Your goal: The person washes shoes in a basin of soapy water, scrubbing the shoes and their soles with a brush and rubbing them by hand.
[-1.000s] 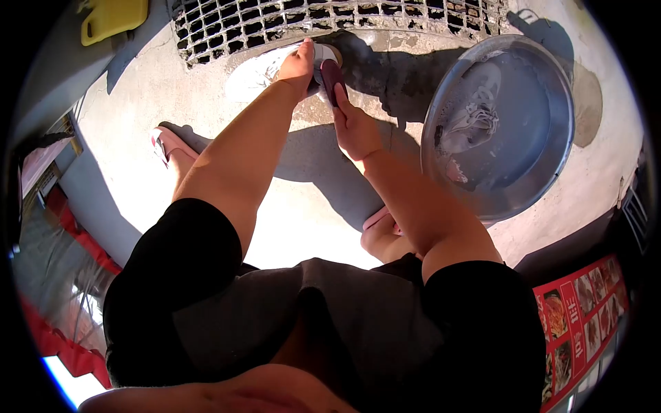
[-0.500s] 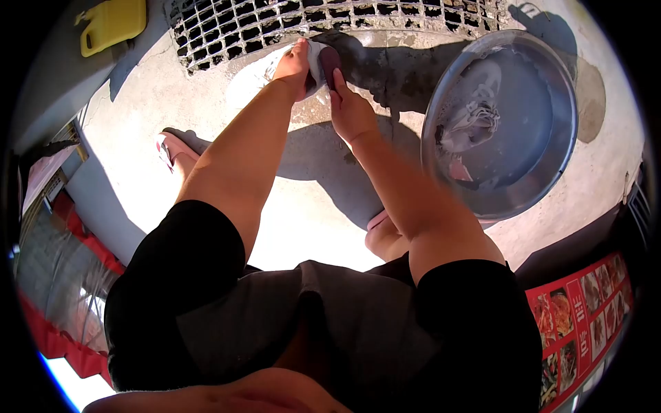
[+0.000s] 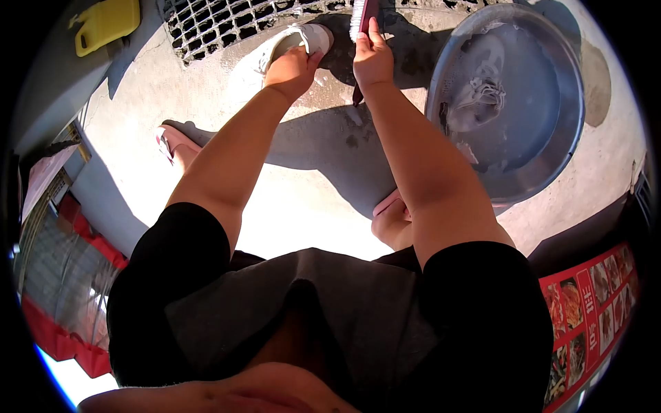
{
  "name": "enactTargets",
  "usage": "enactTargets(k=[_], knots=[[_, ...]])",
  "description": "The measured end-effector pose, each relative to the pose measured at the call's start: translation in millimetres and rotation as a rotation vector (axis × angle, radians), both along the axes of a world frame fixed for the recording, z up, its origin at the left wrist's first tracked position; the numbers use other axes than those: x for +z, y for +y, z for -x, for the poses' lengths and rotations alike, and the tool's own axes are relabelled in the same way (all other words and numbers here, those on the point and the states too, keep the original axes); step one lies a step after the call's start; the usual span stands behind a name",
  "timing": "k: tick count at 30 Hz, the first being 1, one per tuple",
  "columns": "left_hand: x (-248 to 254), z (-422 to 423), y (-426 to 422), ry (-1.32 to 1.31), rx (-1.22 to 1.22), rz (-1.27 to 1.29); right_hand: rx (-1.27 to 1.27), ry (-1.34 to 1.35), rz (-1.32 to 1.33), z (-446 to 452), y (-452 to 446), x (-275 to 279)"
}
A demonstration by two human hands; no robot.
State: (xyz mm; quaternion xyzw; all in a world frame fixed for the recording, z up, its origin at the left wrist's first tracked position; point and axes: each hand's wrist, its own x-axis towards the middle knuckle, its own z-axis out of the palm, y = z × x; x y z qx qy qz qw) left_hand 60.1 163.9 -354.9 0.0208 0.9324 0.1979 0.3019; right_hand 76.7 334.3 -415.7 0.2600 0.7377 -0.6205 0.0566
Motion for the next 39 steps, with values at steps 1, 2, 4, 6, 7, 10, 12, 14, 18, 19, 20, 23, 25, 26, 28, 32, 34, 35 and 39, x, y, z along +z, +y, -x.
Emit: enactTargets(k=[1, 2, 4, 6, 7, 10, 12, 14, 18, 19, 20, 23, 25, 26, 28, 32, 34, 35, 39], knots=[[-2, 1, -2, 0.027, 0.058, -0.019, -0.011, -0.056, 0.087, -10, -5, 12], [-6, 6, -5, 0.059, 0.118, -0.039, 0.04, -0.121, 0.091, -22, -9, 22], [-15, 22, -12, 0.057, 0.452, -0.163, 0.147, -0.316, 0.149, -47, -26, 46], [-14, 40, -21, 0.039, 0.724, -0.308, 0.219, -0.425, 0.255, -79, -58, 57], [-7, 48, -25, -0.021, 0.727, -0.297, 0.227, -0.458, 0.315, -94, -77, 61], [8, 58, -35, -0.279, 0.808, -0.309, 0.184, -0.301, 0.271, -103, -109, 51], [-18, 58, -42, -0.175, 0.695, -0.264, 0.185, 0.004, 0.029, -75, -112, 26], [-31, 56, -33, -0.113, 0.695, -0.196, 0.196, -0.122, 0.039, -7, -97, 41], [-41, 51, -34, -0.168, 0.778, -0.36, 0.262, -0.062, -0.046, 58, -94, 40], [-37, 56, -38, -0.215, 0.811, -0.408, 0.263, -0.204, -0.013, 44, -94, 58], [-20, 57, -33, -0.181, 0.803, -0.405, 0.265, -0.333, 0.014, 18, -93, 78], [-52, 54, -33, -0.098, 0.81, -0.66, 0.361, -0.009, -0.153, -91, -92, 40], [-41, 57, -25, -0.001, 0.891, -0.733, 0.361, -0.053, -0.101, -69, -87, 43], [-39, 53, -25, 0.009, 0.926, -0.778, 0.306, -0.025, -0.022, -33, -90, 42], [-55, 52, -30, -0.139, 1.074, -0.808, 0.203, -0.055, 0.035, 49, -113, 48], [-63, 52, -35, -0.099, 1.046, -0.648, 0.347, -0.211, -0.063, 37, -107, 73], [-37, 53, -30, 0.016, 0.946, -0.502, 0.494, -0.038, -0.192, -24, -87, 63], [-45, 52, -32, 0.028, 0.899, -0.626, 0.555, 0.017, -0.203, -46, -80, 63], [-56, 43, -26, 0.113, 0.858, -0.731, 0.63, -0.091, -0.325, 0, -74, 62]])
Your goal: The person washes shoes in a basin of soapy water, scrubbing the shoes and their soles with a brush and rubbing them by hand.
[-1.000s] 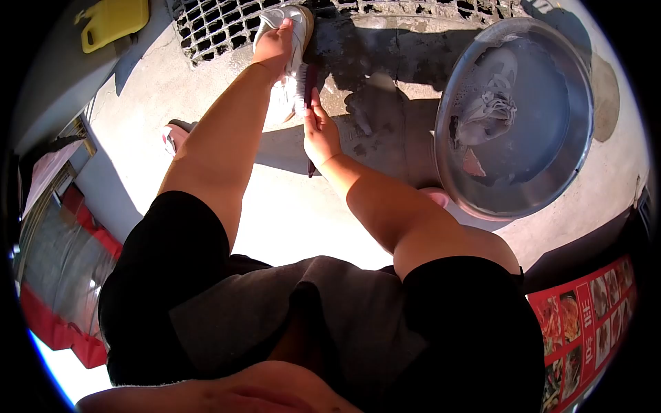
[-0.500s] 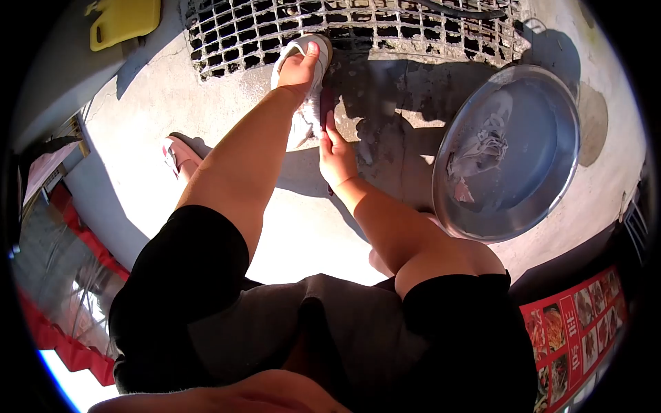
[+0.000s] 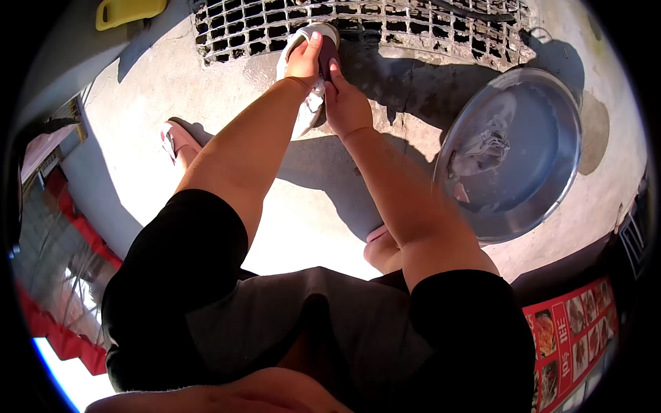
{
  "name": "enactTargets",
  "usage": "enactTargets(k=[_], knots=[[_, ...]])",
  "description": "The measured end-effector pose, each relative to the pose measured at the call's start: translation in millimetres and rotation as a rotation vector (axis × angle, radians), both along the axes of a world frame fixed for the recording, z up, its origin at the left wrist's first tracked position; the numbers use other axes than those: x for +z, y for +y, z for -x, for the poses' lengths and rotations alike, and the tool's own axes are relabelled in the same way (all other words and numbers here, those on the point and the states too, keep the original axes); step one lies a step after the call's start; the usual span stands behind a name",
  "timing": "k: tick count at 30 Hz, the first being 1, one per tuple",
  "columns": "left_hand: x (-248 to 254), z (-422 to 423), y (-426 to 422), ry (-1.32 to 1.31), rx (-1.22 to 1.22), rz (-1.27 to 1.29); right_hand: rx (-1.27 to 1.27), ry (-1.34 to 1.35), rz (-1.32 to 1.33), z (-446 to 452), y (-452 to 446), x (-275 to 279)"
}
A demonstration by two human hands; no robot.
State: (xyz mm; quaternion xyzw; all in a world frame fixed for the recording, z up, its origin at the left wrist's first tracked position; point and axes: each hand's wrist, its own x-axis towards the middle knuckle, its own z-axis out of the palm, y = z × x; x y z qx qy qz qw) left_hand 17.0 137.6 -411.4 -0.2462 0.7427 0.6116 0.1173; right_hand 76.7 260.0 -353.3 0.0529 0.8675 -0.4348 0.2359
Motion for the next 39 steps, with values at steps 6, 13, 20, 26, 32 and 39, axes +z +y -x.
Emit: enactTargets(k=[6, 13, 20, 26, 32, 39], knots=[[22, -42, 10, 0.355, -0.545, 0.554, -0.598, -0.098, 0.201, 48, 23, -20], [91, -52, 5, 0.275, -0.307, 0.997, -0.523, -0.057, 0.326, 31, 70, 6], [53, -30, -10, -0.03, -0.463, 0.932, -0.281, 0.021, 0.269, 17, 69, 34], [50, -31, -11, 0.101, -0.488, 0.965, 0.413, 0.372, -0.369, 9, 61, 45], [41, -31, -8, 0.125, -0.566, 0.963, 0.361, 0.138, -0.249, 83, -7, 75], [40, -20, -14, 0.046, -0.581, 0.854, 0.657, 0.458, -0.51, 43, 95, 31]])
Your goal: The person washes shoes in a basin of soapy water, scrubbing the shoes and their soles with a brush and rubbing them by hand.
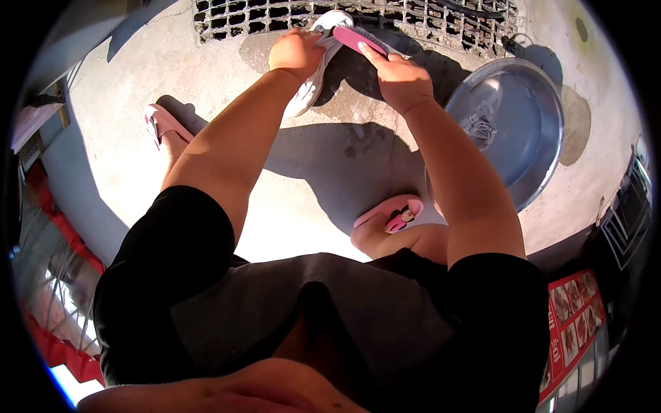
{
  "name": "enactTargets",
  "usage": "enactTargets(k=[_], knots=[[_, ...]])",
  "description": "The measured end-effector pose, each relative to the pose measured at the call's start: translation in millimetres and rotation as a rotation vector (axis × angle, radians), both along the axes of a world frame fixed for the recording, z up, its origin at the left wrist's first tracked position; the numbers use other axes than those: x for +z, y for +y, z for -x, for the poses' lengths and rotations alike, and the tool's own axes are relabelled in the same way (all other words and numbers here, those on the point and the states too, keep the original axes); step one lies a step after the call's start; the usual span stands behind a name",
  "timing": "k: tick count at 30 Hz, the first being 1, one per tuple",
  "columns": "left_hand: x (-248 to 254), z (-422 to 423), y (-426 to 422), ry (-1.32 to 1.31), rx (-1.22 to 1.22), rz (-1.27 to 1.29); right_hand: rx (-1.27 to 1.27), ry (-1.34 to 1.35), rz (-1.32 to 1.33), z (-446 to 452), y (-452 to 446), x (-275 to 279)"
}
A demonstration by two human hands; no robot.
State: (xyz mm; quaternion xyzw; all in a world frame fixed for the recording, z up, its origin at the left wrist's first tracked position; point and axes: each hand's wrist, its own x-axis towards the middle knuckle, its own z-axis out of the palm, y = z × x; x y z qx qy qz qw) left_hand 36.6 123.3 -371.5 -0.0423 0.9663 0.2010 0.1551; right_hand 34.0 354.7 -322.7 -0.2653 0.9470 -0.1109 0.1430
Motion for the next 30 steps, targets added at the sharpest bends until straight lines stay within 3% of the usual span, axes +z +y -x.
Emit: enactTargets(k=[3, 7, 10, 12, 14, 17, 20, 26, 30], knots=[[3, -1, 3, 0.007, -0.031, 0.052, 0.008, -0.106, -0.138, 13, -29, 6], [0, 1, -1, -0.051, -0.014, 0.041, -0.056, -0.189, -0.086, 36, -100, -2], [7, 3, -6, -0.113, -0.048, 0.053, -0.043, -0.058, -0.045, 20, -59, -9], [10, 4, -2, -0.109, -0.059, 0.056, -0.013, -0.047, -0.171, 11, -24, 7], [4, 2, -1, -0.081, -0.071, 0.058, 0.009, -0.027, -0.047, 10, 4, -3], [2, 0, 1, -0.098, -0.107, 0.091, 0.033, -0.052, -0.164, 36, -46, 23], [12, 8, -3, -0.187, -0.119, 0.099, 0.037, 0.063, 0.038, 58, -95, -3], [12, 9, -5, -0.158, -0.105, 0.047, 0.08, -0.146, -0.234, 24, -1, 9], [-2, 5, -6, -0.103, -0.094, 0.059, -0.005, -0.08, -0.066, 11, 1, 13]])
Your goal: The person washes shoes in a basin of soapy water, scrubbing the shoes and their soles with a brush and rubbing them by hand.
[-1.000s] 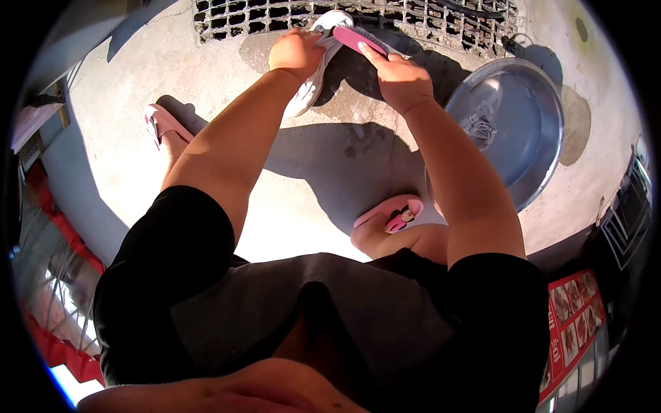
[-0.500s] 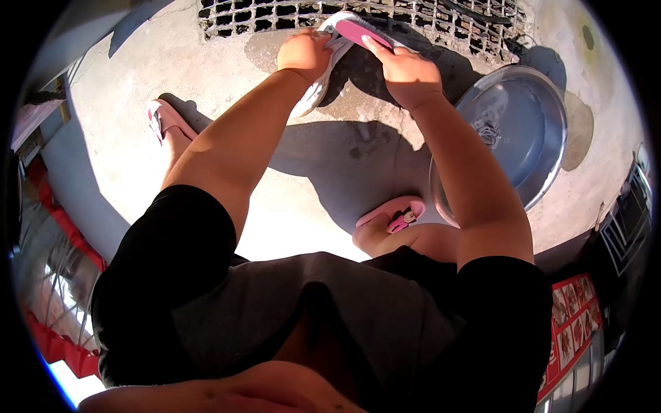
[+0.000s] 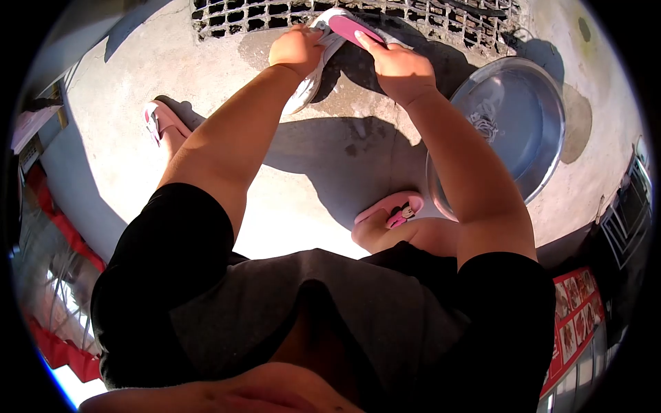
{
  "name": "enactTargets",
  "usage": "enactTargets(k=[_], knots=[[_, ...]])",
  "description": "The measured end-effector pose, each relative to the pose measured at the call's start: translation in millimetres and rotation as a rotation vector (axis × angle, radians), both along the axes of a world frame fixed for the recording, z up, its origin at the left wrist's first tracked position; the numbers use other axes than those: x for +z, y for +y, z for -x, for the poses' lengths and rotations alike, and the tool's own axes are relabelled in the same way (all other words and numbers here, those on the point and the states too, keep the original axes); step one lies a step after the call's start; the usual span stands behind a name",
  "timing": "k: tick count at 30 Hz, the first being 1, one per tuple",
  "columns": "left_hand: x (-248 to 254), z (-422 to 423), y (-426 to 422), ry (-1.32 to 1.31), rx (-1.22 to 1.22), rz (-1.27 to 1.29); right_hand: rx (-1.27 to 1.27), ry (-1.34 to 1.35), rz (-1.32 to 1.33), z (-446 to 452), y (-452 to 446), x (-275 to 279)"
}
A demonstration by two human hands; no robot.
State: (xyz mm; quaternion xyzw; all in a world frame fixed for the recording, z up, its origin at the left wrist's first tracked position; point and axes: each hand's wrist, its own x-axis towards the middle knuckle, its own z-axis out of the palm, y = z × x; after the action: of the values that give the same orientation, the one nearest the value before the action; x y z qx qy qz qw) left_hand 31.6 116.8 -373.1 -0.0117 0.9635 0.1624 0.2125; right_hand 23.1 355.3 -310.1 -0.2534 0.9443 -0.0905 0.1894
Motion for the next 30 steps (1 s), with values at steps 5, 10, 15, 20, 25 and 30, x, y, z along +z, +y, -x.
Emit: enactTargets(k=[5, 10, 15, 20, 25, 30], knots=[[17, 1, -3, -0.054, -0.035, 0.018, -0.205, -0.076, 0.307, 18, -71, 21], [10, -2, -3, 0.015, -0.063, 0.05, -0.508, -0.209, 0.354, -11, 46, 81], [64, -13, 8, -0.078, -0.181, 0.056, -0.92, -0.039, 0.095, -100, 263, 68], [164, -26, 90, 0.261, -0.571, -0.16, -1.401, -0.425, 0.822, -134, 301, 110], [243, -29, 250, 0.454, -1.178, -0.236, -1.128, -0.637, 1.237, -141, 271, 150], [258, -47, 374, 0.432, -1.566, -0.301, -1.271, -0.736, 1.413, -186, 305, 147]])
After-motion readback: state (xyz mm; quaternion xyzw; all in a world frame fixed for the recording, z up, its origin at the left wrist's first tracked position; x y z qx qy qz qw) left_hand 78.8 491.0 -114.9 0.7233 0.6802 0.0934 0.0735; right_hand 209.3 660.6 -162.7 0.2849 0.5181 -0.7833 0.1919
